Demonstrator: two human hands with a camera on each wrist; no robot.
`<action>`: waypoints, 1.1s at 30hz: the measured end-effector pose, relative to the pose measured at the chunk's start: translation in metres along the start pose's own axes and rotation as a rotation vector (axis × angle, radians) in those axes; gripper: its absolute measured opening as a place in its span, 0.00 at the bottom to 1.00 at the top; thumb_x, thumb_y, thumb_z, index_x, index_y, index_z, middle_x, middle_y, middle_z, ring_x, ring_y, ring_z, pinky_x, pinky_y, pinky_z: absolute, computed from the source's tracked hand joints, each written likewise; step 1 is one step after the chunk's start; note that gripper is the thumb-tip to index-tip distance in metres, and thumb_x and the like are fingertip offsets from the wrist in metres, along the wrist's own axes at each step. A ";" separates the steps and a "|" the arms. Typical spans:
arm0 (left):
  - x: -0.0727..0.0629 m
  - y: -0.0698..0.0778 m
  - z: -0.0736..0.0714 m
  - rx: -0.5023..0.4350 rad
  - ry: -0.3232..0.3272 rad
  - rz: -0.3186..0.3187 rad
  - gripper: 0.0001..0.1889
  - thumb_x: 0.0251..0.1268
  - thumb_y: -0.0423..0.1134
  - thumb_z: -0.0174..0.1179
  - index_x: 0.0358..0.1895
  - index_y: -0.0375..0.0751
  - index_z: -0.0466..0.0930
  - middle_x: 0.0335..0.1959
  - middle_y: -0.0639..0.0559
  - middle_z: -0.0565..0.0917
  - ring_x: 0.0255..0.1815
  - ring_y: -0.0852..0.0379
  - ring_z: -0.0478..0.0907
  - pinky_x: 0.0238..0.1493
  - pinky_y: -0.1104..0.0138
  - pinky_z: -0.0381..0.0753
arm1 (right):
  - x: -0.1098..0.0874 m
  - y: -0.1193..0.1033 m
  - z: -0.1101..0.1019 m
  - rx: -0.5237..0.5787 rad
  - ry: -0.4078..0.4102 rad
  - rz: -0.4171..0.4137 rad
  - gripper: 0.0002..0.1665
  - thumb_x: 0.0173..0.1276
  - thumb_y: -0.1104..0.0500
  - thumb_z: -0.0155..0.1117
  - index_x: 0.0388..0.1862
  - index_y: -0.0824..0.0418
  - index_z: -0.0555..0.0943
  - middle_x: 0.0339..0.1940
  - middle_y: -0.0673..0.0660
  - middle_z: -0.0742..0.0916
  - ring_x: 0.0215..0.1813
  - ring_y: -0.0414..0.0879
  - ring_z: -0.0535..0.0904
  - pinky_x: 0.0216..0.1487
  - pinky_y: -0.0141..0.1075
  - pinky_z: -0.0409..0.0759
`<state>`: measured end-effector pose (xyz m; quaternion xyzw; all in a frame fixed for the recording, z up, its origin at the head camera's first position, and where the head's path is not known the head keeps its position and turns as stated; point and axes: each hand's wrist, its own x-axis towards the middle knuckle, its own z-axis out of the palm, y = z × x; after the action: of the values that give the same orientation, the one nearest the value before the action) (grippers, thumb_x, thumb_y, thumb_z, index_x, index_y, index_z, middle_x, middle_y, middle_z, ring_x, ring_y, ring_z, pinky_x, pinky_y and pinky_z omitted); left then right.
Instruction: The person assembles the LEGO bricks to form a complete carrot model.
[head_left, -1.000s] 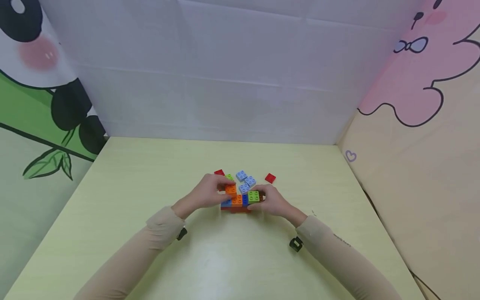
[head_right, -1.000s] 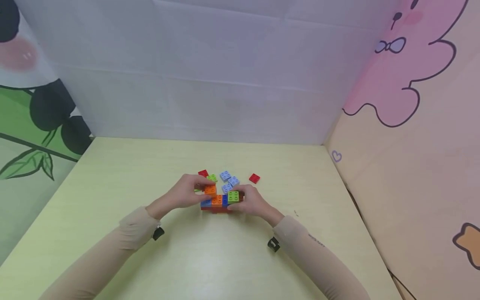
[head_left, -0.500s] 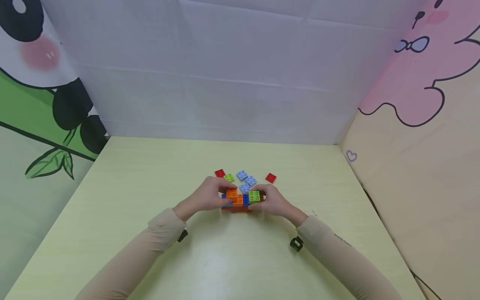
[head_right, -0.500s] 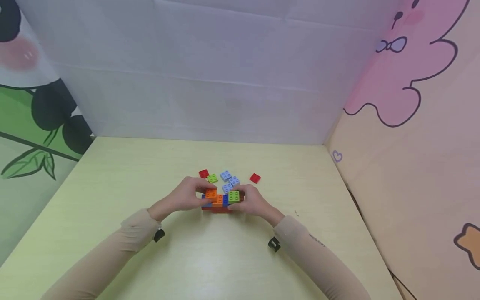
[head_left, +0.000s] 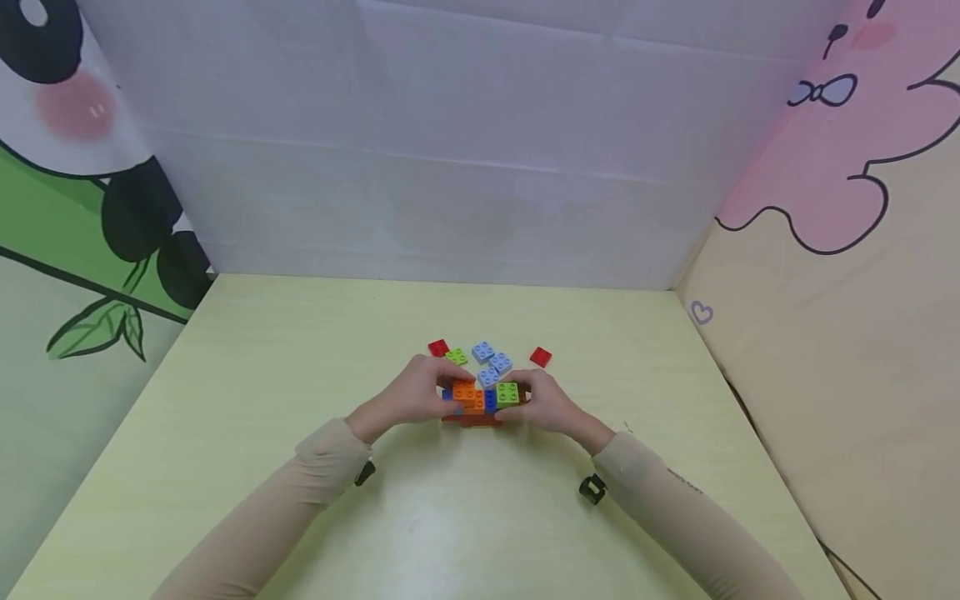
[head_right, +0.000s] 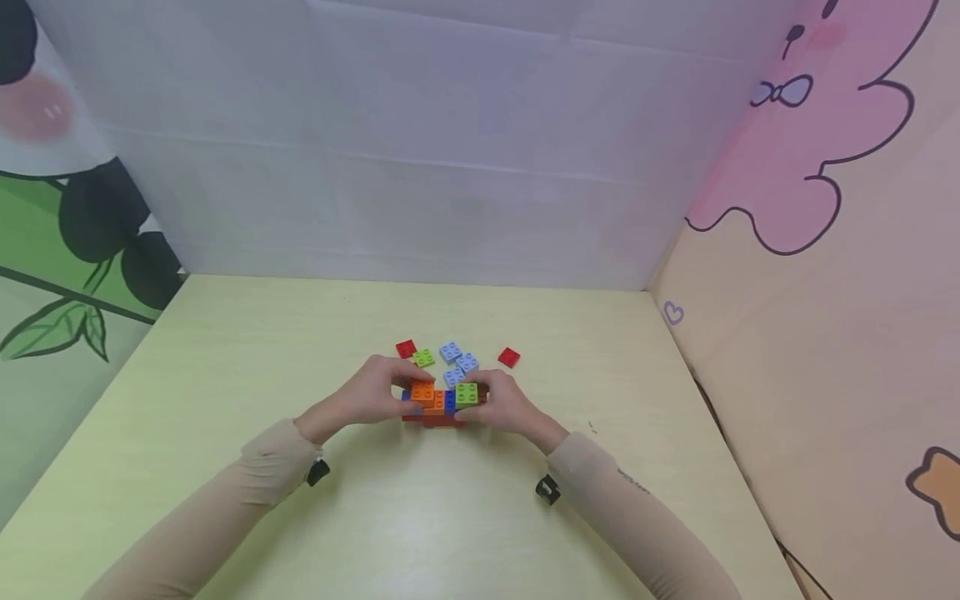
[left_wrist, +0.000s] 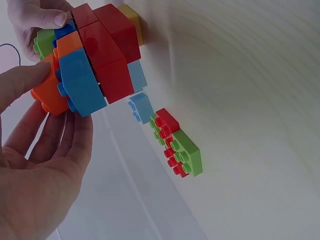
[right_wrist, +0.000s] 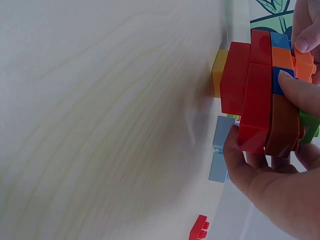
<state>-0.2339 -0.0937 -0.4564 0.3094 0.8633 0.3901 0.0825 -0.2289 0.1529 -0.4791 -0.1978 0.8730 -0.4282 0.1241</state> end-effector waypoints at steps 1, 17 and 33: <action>0.000 0.000 0.000 0.000 -0.001 0.000 0.19 0.51 0.34 0.71 0.49 0.42 0.84 0.44 0.55 0.83 0.41 0.59 0.79 0.46 0.63 0.78 | 0.000 0.000 0.000 0.001 0.001 -0.001 0.24 0.52 0.61 0.77 0.49 0.60 0.82 0.43 0.50 0.82 0.44 0.48 0.73 0.44 0.40 0.74; 0.002 0.000 0.005 0.030 0.016 -0.069 0.21 0.47 0.35 0.75 0.49 0.44 0.85 0.42 0.59 0.83 0.40 0.60 0.78 0.45 0.64 0.78 | -0.001 0.001 0.000 0.002 0.004 -0.011 0.23 0.52 0.61 0.77 0.49 0.58 0.82 0.44 0.50 0.82 0.44 0.49 0.73 0.43 0.40 0.73; 0.004 0.001 0.005 0.036 0.033 -0.101 0.21 0.46 0.37 0.76 0.48 0.42 0.86 0.40 0.59 0.84 0.38 0.60 0.77 0.43 0.65 0.77 | -0.001 0.000 0.000 0.005 0.002 -0.011 0.23 0.52 0.61 0.77 0.48 0.58 0.82 0.43 0.49 0.82 0.44 0.48 0.73 0.42 0.40 0.73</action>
<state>-0.2342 -0.0877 -0.4591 0.2605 0.8859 0.3750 0.0824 -0.2278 0.1534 -0.4790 -0.2016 0.8711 -0.4311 0.1211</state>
